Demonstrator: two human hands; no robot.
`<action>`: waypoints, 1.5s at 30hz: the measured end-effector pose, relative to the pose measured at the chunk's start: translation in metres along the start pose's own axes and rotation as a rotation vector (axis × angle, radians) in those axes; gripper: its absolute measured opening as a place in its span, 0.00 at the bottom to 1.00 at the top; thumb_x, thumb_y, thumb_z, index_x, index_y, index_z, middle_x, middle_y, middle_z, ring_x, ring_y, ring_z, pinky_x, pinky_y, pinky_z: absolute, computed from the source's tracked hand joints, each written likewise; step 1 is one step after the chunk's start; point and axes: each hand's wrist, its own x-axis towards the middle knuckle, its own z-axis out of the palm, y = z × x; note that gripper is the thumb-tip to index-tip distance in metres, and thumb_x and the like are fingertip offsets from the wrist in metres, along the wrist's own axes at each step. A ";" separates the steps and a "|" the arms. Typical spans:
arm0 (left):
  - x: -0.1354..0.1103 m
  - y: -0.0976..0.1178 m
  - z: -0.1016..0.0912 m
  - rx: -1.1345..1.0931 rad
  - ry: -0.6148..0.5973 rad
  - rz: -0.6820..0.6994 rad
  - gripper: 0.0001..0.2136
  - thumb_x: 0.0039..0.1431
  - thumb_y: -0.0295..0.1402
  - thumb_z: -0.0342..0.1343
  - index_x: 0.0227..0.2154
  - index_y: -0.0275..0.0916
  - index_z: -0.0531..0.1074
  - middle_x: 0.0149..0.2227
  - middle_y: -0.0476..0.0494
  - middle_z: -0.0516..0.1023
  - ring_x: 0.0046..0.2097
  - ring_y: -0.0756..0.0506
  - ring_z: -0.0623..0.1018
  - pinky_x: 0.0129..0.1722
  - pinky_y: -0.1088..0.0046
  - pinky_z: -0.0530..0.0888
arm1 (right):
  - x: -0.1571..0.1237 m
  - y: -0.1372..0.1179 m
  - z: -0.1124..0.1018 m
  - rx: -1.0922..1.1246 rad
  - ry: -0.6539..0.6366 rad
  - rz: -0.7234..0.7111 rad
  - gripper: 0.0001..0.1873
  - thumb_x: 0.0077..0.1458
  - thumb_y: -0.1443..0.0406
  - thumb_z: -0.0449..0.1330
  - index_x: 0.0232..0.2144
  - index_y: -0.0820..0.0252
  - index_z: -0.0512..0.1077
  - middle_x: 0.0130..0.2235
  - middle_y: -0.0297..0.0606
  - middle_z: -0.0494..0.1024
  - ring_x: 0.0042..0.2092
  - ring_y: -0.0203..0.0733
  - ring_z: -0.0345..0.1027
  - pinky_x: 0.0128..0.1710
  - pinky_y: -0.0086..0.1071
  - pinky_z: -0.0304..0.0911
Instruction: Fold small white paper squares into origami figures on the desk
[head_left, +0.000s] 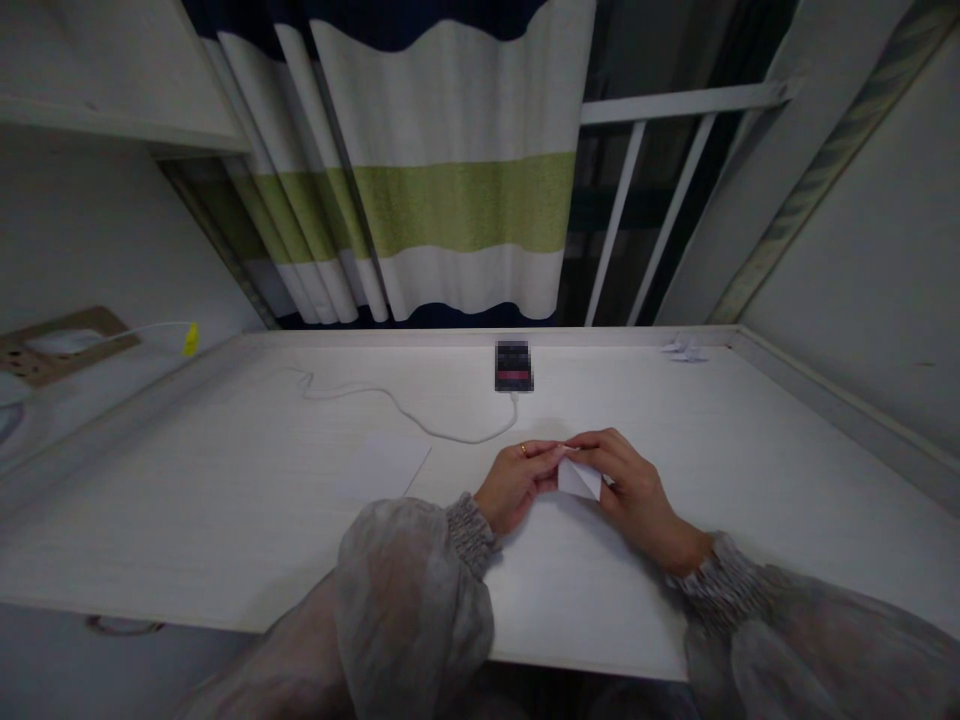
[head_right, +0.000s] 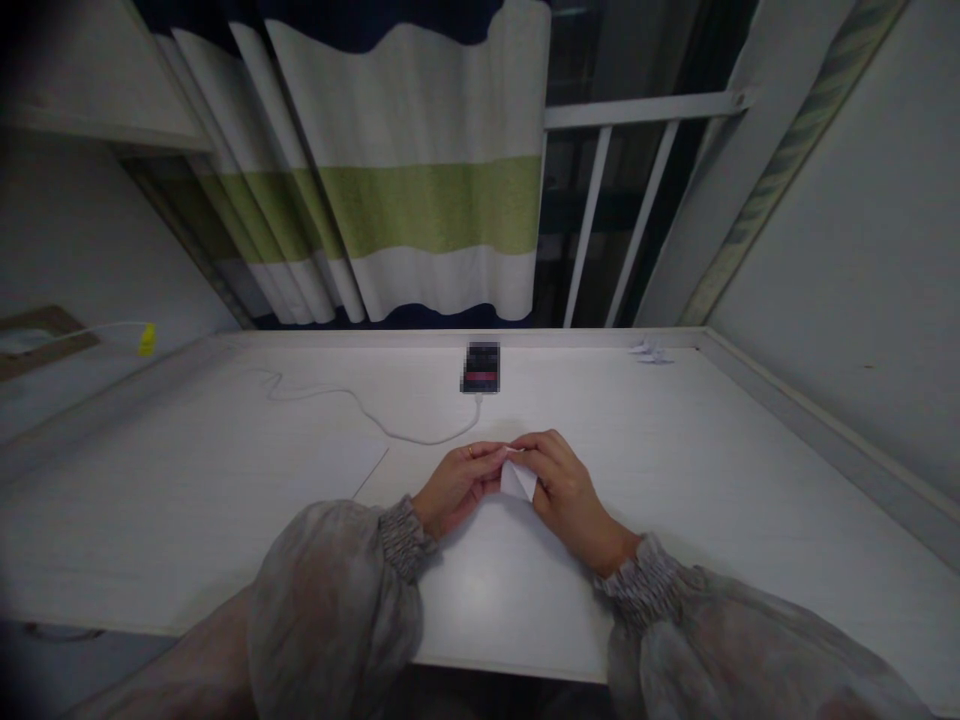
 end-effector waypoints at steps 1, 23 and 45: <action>0.000 0.000 0.000 -0.006 0.015 0.005 0.13 0.36 0.33 0.65 0.26 0.31 0.74 0.24 0.45 0.75 0.29 0.50 0.73 0.36 0.70 0.70 | 0.000 0.000 0.000 -0.014 -0.011 -0.024 0.22 0.45 0.78 0.47 0.38 0.55 0.69 0.37 0.41 0.71 0.40 0.43 0.64 0.37 0.39 0.64; 0.003 -0.008 -0.007 0.485 0.216 0.312 0.10 0.41 0.34 0.60 0.27 0.34 0.76 0.28 0.44 0.77 0.30 0.49 0.73 0.31 0.75 0.68 | 0.005 0.005 0.008 0.591 -0.111 0.801 0.13 0.44 0.56 0.59 0.23 0.61 0.67 0.22 0.29 0.65 0.24 0.32 0.58 0.24 0.28 0.54; 0.002 -0.001 -0.002 0.305 0.223 0.090 0.11 0.33 0.35 0.62 0.17 0.32 0.70 0.16 0.50 0.69 0.20 0.53 0.67 0.22 0.77 0.64 | 0.005 0.001 0.005 0.517 -0.209 0.764 0.15 0.46 0.55 0.54 0.23 0.62 0.67 0.23 0.32 0.65 0.25 0.33 0.56 0.24 0.28 0.53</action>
